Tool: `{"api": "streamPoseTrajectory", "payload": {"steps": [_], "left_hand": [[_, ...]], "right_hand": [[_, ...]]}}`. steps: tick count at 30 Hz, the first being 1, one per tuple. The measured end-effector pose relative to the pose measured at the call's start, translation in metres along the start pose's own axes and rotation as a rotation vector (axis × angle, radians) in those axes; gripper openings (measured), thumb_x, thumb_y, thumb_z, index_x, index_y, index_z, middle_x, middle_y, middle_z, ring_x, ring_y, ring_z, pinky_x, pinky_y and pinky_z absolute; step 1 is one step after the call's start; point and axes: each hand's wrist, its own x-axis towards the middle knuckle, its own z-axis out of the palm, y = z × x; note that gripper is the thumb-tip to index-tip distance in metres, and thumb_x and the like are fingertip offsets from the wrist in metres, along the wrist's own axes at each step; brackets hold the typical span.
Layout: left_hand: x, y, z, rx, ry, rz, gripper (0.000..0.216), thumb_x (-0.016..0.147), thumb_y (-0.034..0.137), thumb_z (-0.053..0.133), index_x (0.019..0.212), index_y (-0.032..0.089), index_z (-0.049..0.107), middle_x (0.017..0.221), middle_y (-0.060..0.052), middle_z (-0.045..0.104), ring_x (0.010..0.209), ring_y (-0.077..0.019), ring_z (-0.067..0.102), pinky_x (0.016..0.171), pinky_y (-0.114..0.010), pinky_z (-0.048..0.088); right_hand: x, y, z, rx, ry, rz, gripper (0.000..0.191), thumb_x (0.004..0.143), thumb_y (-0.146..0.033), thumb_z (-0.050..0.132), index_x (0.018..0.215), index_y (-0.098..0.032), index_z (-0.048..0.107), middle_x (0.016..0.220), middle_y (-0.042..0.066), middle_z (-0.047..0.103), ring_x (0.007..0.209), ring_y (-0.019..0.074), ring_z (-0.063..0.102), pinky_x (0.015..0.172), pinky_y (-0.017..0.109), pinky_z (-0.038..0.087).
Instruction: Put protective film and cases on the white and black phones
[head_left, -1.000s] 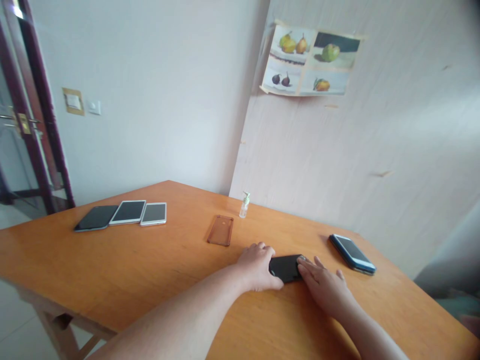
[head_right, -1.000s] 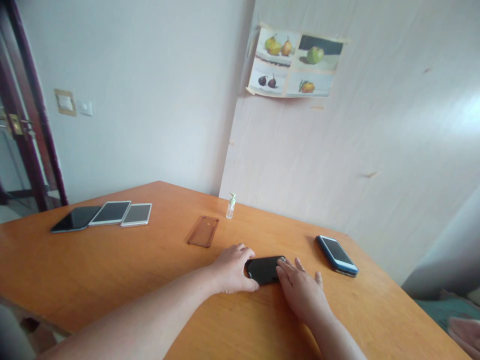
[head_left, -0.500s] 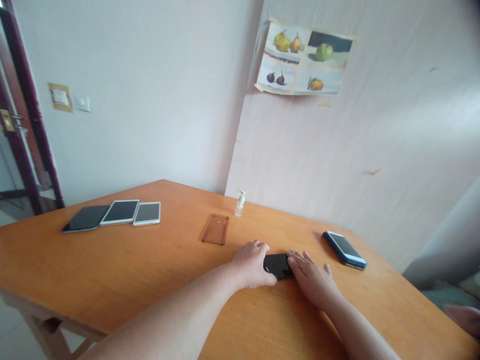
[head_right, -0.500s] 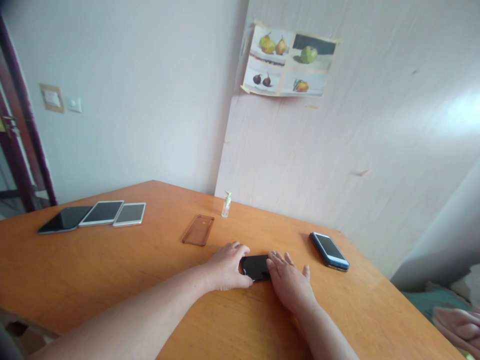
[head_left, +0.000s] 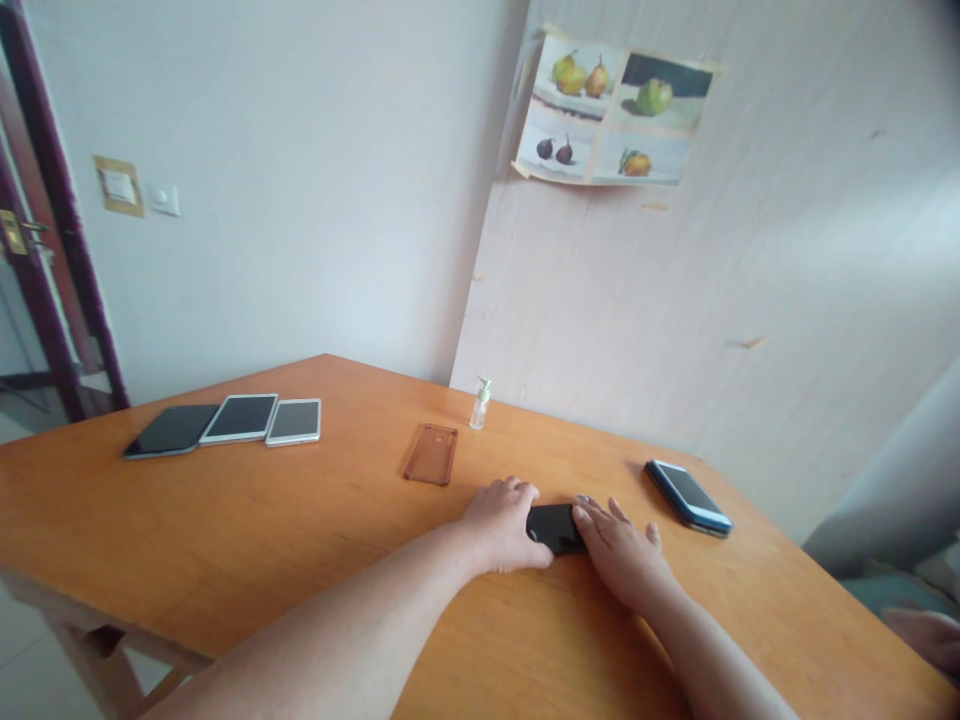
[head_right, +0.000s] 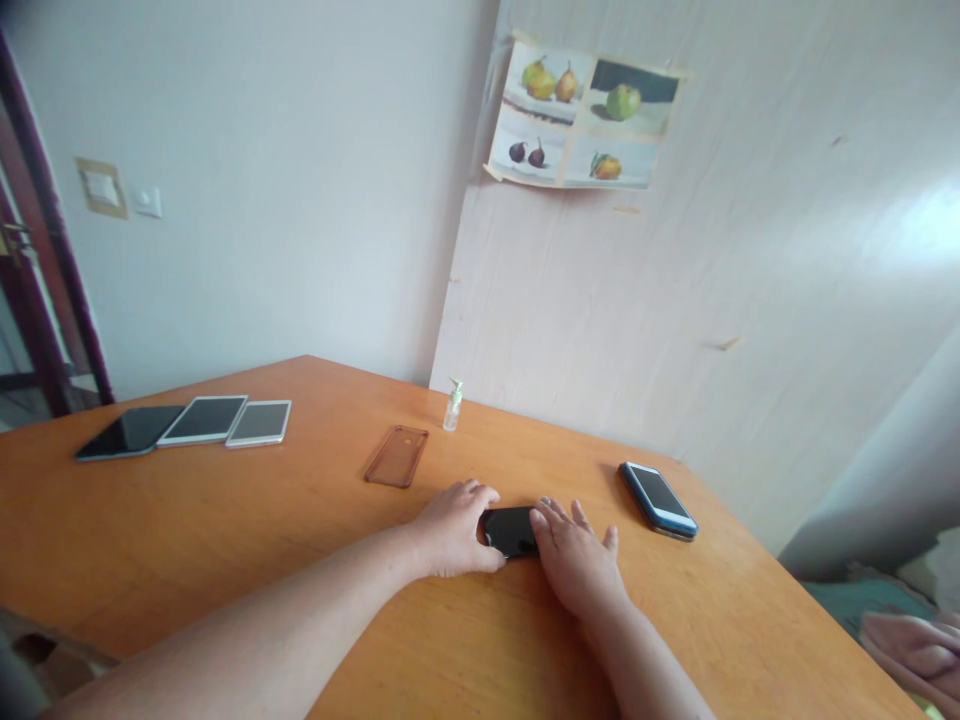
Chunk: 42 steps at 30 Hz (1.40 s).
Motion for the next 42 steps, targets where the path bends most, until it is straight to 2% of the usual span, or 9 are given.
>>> {"api": "streamPoseTrajectory", "payload": {"steps": [6,14,21,23,29,31,37,39,42], "left_hand": [[-0.001,0.001,-0.001,-0.008,0.011,-0.011,0.052,0.065,0.048,0.065,0.108,0.022,0.054,0.106,-0.009,0.062,0.099,-0.0284,0.06,0.084,-0.038,0.049],[0.0,0.002,-0.003,-0.01,-0.003,-0.012,0.065,0.057,0.052,0.071,0.111,0.021,0.053,0.11,-0.01,0.062,0.1,-0.0302,0.059,0.082,-0.038,0.049],[-0.001,0.001,-0.001,-0.026,0.016,0.002,0.053,0.065,0.046,0.065,0.11,0.022,0.053,0.107,-0.01,0.063,0.1,-0.029,0.06,0.084,-0.038,0.049],[-0.002,0.001,-0.002,-0.027,0.01,0.0,0.053,0.064,0.047,0.065,0.109,0.022,0.053,0.107,-0.009,0.063,0.1,-0.0291,0.06,0.083,-0.038,0.049],[-0.001,0.002,-0.002,-0.014,-0.014,-0.017,0.064,0.057,0.053,0.071,0.111,0.021,0.053,0.11,-0.01,0.062,0.101,-0.0303,0.059,0.082,-0.038,0.049],[0.0,0.002,-0.001,-0.015,-0.003,-0.01,0.065,0.057,0.052,0.07,0.111,0.021,0.054,0.11,-0.01,0.062,0.1,-0.03,0.059,0.083,-0.038,0.049],[-0.001,-0.001,0.002,-0.031,0.026,-0.001,0.058,0.063,0.052,0.064,0.111,0.021,0.055,0.107,-0.01,0.062,0.099,-0.0296,0.06,0.083,-0.039,0.049],[-0.002,0.0,0.0,-0.028,0.014,0.002,0.056,0.063,0.052,0.065,0.109,0.021,0.055,0.105,-0.01,0.062,0.098,-0.0296,0.06,0.082,-0.039,0.049],[-0.002,0.001,-0.003,-0.011,-0.002,-0.001,0.059,0.059,0.054,0.068,0.107,0.021,0.057,0.106,-0.01,0.062,0.097,-0.0299,0.06,0.08,-0.038,0.05]], "right_hand": [[-0.018,-0.038,-0.002,0.141,-0.068,-0.36,0.058,0.098,-0.056,0.013,0.141,-0.036,0.045,0.151,-0.002,0.039,0.145,0.0272,0.019,0.113,0.065,0.003],[0.004,0.002,-0.003,0.019,-0.003,0.054,0.057,0.098,-0.053,0.015,0.142,-0.03,0.044,0.152,0.001,0.037,0.144,0.0345,0.021,0.103,0.077,0.007],[-0.016,-0.033,-0.003,0.144,-0.086,-0.331,0.057,0.098,-0.056,0.015,0.142,-0.036,0.044,0.152,0.0,0.037,0.145,0.0283,0.021,0.112,0.067,0.003],[-0.012,-0.03,-0.002,0.134,-0.083,-0.298,0.056,0.097,-0.056,0.015,0.142,-0.037,0.043,0.152,-0.001,0.037,0.145,0.0293,0.021,0.11,0.069,0.004],[0.008,0.009,0.002,0.0,0.005,0.075,0.057,0.096,-0.055,0.018,0.142,-0.034,0.043,0.153,0.0,0.036,0.143,0.0361,0.022,0.102,0.079,0.01],[0.003,0.007,0.002,-0.003,0.007,0.043,0.056,0.096,-0.055,0.019,0.142,-0.033,0.043,0.153,0.0,0.036,0.144,0.035,0.02,0.104,0.077,0.009],[-0.024,-0.032,-0.004,0.151,-0.097,-0.37,0.057,0.098,-0.056,0.015,0.141,-0.036,0.046,0.152,0.0,0.037,0.145,0.0264,0.02,0.114,0.063,0.005],[-0.022,-0.03,-0.005,0.123,-0.097,-0.333,0.056,0.098,-0.056,0.015,0.141,-0.036,0.046,0.151,-0.001,0.038,0.145,0.0276,0.019,0.112,0.066,0.005],[-0.01,-0.011,-0.004,0.016,-0.045,-0.115,0.055,0.098,-0.054,0.017,0.141,-0.035,0.045,0.151,-0.001,0.038,0.144,0.0324,0.021,0.106,0.074,0.009]]}}
